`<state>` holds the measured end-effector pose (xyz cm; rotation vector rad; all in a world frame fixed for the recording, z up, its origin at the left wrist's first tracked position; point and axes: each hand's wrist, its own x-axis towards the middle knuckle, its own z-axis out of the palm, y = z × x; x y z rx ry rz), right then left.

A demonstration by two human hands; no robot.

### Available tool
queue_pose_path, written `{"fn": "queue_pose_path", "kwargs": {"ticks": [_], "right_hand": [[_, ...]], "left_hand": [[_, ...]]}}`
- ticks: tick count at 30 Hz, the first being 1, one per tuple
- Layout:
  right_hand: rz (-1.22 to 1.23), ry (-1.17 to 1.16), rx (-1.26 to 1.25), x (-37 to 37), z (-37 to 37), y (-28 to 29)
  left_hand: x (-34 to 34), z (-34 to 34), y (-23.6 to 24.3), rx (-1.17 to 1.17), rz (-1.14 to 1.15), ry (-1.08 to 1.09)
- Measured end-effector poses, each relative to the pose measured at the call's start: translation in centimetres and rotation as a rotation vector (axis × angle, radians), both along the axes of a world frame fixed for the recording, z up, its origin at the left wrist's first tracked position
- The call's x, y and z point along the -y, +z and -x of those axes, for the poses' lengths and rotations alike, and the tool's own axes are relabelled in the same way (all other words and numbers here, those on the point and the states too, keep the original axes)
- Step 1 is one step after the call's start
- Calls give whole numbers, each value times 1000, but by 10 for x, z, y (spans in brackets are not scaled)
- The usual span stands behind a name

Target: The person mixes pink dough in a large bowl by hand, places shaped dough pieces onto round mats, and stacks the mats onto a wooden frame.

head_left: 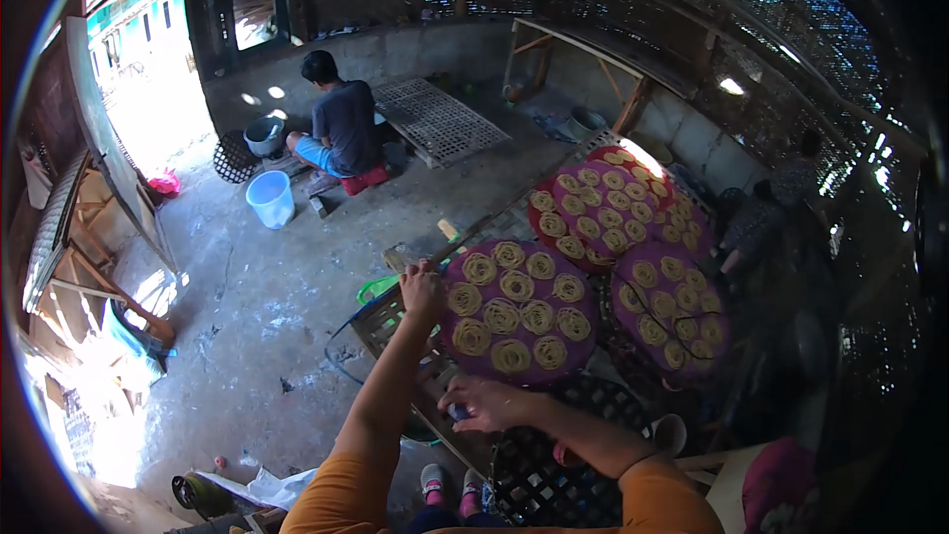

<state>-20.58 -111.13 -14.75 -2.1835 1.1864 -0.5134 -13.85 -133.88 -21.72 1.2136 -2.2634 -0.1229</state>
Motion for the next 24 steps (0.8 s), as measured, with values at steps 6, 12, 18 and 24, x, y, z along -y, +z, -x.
{"fn": "queue_pose_path", "kwargs": {"ticks": [6,12,18,24], "right_hand": [[265,-395,110,-20,7,21],[16,-1056,-777,-67,149,-22],[-9,-1296,-602,-60,158,-52],[275,-1349,-625,-57,169,-78]], "left_hand": [[9,6,5,118,-37,20],[19,11,5,137,-24,-15],[35,21,-13,95,-88,-132],[2,30,42,-144,-415,-208]]}}
